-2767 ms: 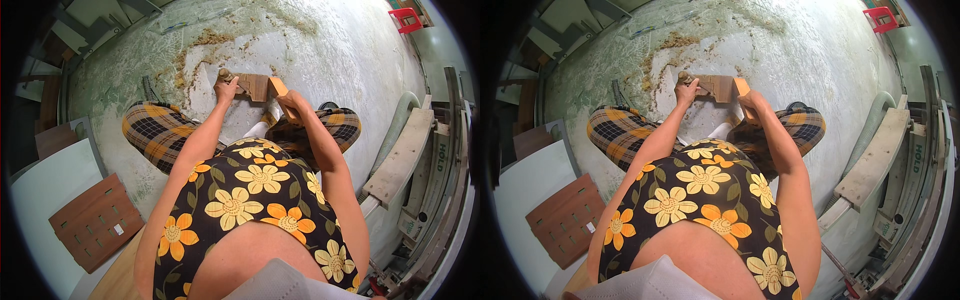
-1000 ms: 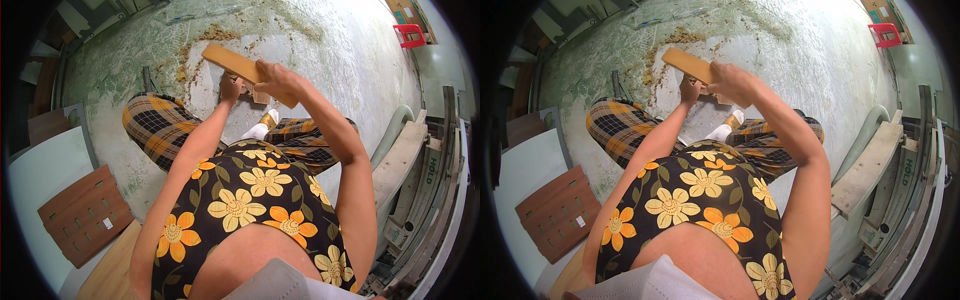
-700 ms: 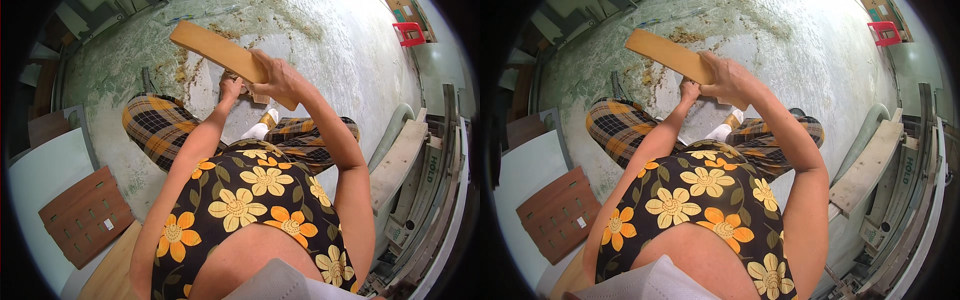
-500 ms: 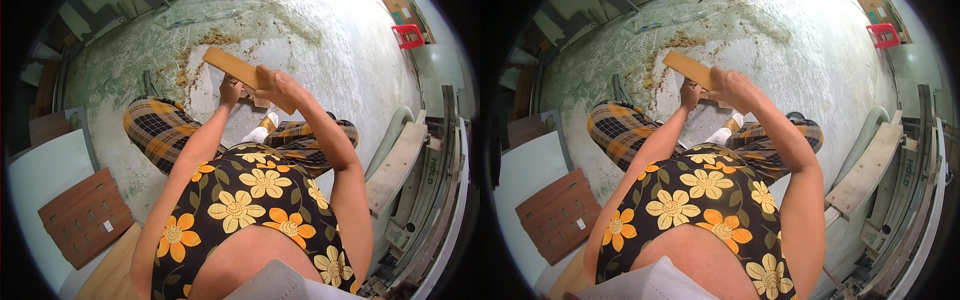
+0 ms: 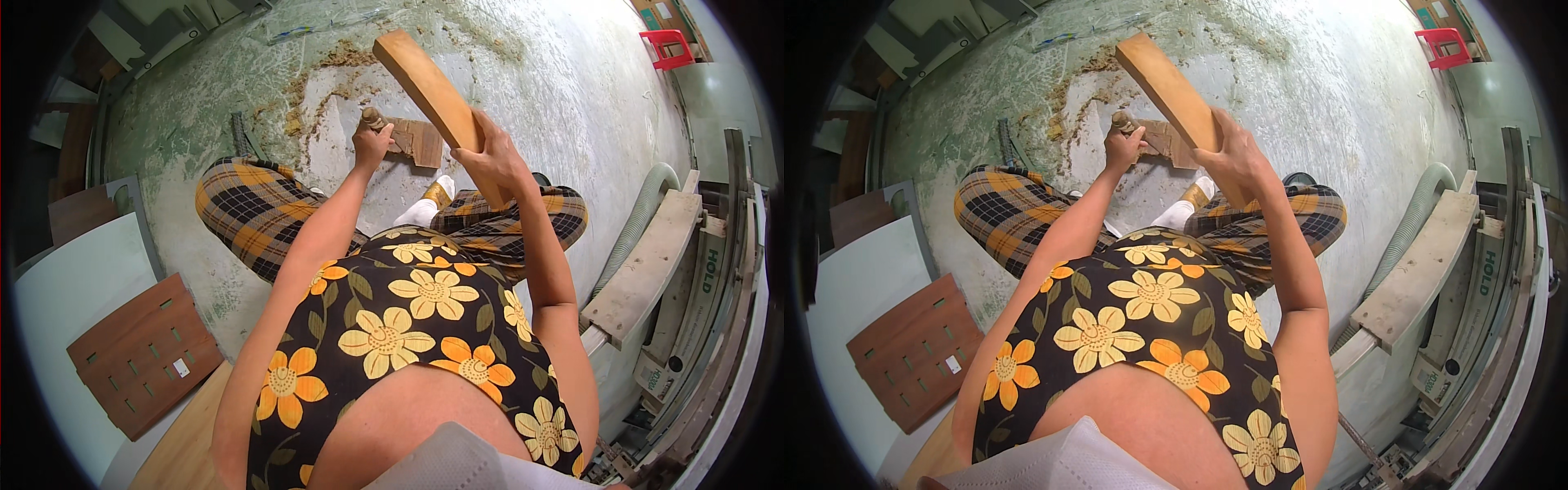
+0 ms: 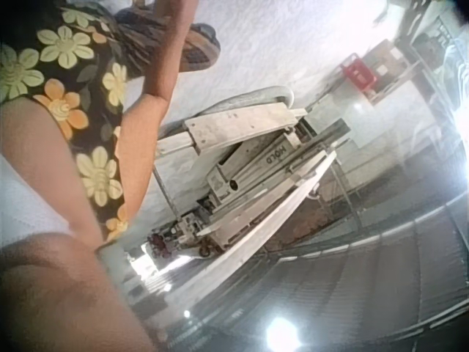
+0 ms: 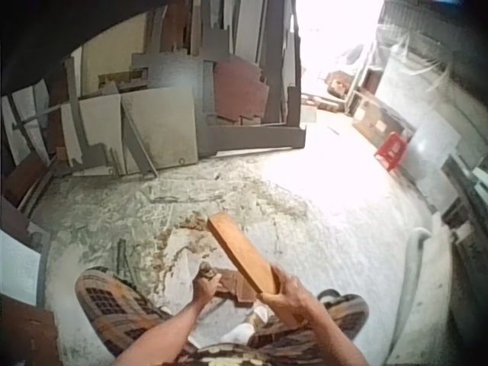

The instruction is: The recorder uses a chisel and a wooden mallet to carve a notch or groove into a piece of wood on a workshop floor.

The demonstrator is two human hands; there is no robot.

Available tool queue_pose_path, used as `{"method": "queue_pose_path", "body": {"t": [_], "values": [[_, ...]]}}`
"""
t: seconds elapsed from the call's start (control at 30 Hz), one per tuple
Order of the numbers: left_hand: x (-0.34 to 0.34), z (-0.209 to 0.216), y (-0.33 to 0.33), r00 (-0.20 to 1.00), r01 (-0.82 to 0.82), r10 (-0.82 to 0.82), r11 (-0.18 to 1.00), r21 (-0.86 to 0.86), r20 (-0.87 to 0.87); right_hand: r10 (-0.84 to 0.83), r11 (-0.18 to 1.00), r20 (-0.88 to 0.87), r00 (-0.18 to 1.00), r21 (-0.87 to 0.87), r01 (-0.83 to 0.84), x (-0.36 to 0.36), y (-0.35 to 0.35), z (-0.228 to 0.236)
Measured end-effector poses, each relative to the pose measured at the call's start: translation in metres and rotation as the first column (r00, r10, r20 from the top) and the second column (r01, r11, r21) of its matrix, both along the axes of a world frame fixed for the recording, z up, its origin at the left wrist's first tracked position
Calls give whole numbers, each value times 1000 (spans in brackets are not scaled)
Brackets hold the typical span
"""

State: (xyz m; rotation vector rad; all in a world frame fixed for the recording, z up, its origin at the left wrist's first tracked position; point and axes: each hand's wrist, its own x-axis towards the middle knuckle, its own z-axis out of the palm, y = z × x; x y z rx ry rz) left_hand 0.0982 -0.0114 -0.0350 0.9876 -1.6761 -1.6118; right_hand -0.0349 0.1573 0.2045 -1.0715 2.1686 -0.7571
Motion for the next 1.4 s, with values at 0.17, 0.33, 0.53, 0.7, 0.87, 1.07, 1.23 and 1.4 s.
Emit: {"method": "queue_pose_path", "body": {"t": [0.17, 0.33, 0.53, 0.7, 0.87, 1.07, 1.23, 1.4], "values": [[-2, 4, 8, 1000, -12, 12, 999, -35, 10, -33, 999, 42, 999, -29, 34, 6, 13, -10], [-2, 3, 9, 998, -36, 36, 999, 3, -59, 14, 999, 41, 999, -33, -12, 10, 11, -6], [-1, 3, 6, 998, -50, 53, 996, 77, -36, 14, 1000, 13, 1000, -19, -14, 9, 3, -6], [-2, 7, 8, 998, -53, 55, 996, 75, -19, 34, 999, 33, 999, -43, -32, 12, -1, -6], [-1, 5, 8, 999, -45, 45, 998, 47, -3, 41, 998, 33, 999, -47, -39, 13, -3, -5], [-1, -4, 9, 996, -82, 88, 985, 155, -33, 51, 998, 46, 998, -32, -50, 13, -7, -3], [2, -14, 7, 996, -93, 93, 975, 204, 9, 83, 996, 41, 996, -25, -82, 17, -17, 4], [6, -27, 3, 995, -96, 88, 954, 284, 38, 163, 984, -46, 986, -66, -165, 19, -31, 2]]}}
